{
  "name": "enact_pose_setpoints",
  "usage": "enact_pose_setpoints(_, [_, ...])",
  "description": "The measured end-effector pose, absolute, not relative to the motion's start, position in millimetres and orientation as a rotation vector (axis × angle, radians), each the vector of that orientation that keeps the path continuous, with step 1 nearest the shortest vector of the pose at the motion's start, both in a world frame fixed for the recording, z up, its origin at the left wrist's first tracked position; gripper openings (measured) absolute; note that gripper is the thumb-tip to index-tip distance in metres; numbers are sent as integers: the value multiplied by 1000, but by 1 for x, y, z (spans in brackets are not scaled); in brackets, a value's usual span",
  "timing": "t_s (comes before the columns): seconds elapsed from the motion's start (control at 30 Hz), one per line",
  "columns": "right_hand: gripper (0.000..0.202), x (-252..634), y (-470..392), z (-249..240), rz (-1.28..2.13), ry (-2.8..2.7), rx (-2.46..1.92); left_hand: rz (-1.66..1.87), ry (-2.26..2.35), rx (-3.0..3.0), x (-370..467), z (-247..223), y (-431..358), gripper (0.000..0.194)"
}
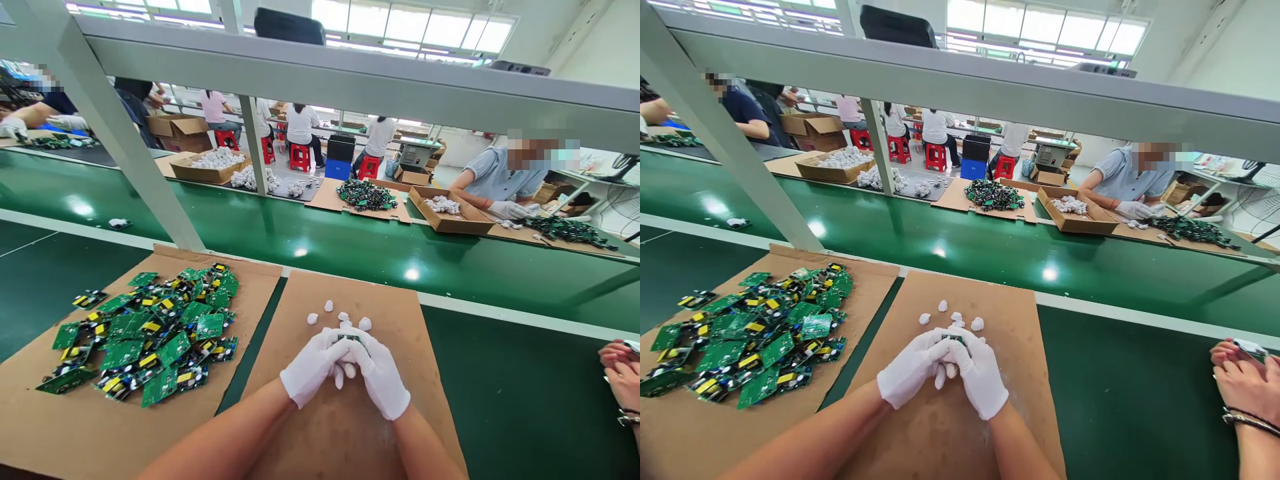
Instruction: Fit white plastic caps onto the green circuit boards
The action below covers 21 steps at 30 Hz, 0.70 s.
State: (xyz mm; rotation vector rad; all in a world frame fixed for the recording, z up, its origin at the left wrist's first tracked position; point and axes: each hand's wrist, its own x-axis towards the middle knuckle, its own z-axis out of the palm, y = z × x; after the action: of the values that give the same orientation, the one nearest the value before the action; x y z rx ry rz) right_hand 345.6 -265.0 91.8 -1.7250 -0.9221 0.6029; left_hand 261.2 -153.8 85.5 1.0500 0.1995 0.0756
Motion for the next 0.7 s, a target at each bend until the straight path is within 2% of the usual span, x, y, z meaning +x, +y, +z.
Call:
enact_pose_setpoints(0.07, [42, 347, -265, 90, 600, -919, -1694, 44, 157, 938, 261, 83, -154, 40])
enact_pose_setpoints(0.13, [46, 349, -266, 89, 615, -929, -1687, 27, 141, 913, 261, 82, -154, 36])
enact_pose_setpoints(0.33, [33, 348, -267, 88, 462, -994, -1932, 110, 96, 988, 260, 81, -153, 28])
enact_pose_setpoints(0.43, [34, 350, -268, 89, 516, -1023, -1842, 87, 104, 1018, 260, 83, -152, 22])
enact_pose_setpoints(0.57, [45, 352, -269, 92, 716, -1006, -1625, 19, 101, 1028, 259, 88, -152, 28])
enact_pose_setpoints(0.7, [44, 349, -268, 90, 636, -958, -1729, 81, 187, 1143, 259, 90, -154, 32])
